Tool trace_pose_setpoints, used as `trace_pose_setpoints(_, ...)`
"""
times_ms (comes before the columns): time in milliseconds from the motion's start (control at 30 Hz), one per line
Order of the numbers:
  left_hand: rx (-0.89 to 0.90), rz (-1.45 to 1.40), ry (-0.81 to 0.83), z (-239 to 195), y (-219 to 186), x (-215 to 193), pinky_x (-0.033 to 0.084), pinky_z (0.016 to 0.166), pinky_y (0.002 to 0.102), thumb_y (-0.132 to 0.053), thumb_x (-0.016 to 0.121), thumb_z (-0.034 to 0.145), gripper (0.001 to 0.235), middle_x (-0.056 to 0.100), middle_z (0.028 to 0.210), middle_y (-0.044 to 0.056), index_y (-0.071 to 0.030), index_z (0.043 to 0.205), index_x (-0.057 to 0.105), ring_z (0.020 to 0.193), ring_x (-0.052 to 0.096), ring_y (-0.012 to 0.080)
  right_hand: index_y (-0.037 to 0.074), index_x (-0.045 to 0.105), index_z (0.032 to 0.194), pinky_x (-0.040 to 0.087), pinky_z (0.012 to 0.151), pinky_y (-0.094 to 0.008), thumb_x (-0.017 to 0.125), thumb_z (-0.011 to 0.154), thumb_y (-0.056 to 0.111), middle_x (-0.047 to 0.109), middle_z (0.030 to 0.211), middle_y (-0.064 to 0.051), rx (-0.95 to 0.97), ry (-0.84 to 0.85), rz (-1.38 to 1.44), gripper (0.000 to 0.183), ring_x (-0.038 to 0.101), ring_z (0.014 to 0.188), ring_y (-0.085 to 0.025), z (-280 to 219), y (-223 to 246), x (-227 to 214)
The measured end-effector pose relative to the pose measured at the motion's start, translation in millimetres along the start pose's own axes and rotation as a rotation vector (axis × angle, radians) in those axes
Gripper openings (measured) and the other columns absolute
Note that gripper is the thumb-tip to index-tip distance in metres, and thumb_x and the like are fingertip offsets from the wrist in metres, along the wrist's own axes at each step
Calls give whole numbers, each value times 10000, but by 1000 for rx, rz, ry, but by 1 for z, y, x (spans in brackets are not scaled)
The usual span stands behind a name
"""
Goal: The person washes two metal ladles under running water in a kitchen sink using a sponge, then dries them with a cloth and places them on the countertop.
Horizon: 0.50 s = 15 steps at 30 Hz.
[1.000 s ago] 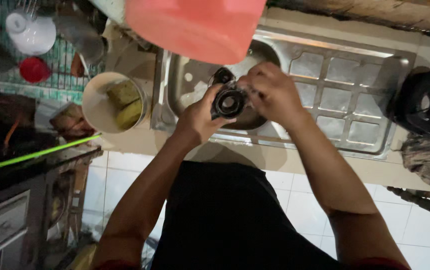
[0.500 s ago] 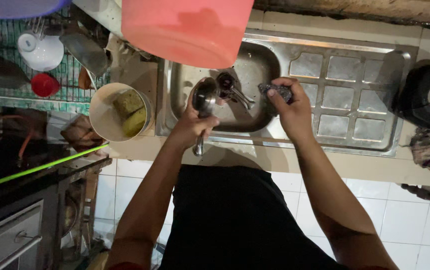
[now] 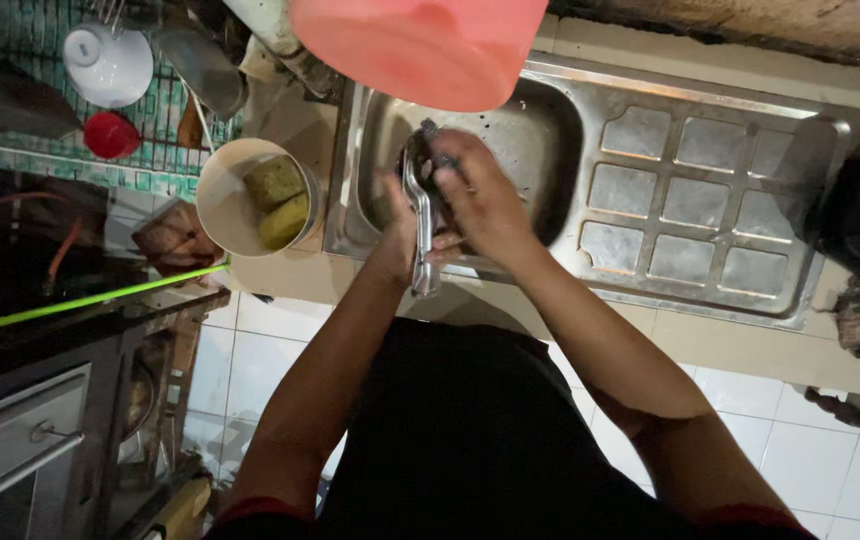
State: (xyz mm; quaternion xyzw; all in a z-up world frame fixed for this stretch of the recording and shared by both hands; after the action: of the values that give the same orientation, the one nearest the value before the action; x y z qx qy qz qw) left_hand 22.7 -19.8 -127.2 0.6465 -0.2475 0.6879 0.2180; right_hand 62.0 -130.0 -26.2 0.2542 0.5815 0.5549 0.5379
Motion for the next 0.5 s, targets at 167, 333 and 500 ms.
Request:
trace_pose_setpoints(167,73,100,-633,-2,-15,-20,566,655,312,-867,278,748,1075,662,1145,124,-86,1437,544,876,670,201,77,679,1165,490,1078,-437,755,858,126,647,1321,-143,-353,235,-242,320,584,1285,-370,-9,14,15)
trace_pose_setpoints(333,-7,-137,135,-4,-2,7,573,668,294,-898,293,1060,1004,682,1134,170,12,1346,607,873,676,218,59,696,1163,482,1128,-440,735,888,32,666,1320,-117,-384,172,-319,279,605,1281,-331,6,9,-3)
trace_pose_setpoints(500,192,281,-543,-12,-26,-2,608,806,355,-768,331,918,879,705,1201,176,-76,1359,647,1051,702,249,85,737,1046,493,1073,-428,764,718,61,706,1214,-71,-548,380,-432,330,624,1223,-321,0,19,11)
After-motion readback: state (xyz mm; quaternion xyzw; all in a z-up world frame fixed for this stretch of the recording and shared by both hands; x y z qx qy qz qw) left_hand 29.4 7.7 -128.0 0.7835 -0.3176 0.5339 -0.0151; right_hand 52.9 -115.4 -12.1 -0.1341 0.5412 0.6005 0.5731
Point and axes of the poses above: each hand's wrist, its own z-axis towards the middle knuckle, its own x-axis out of the palm, y = z × x, the point moved 4 cm from there along z, towards the middle knuckle
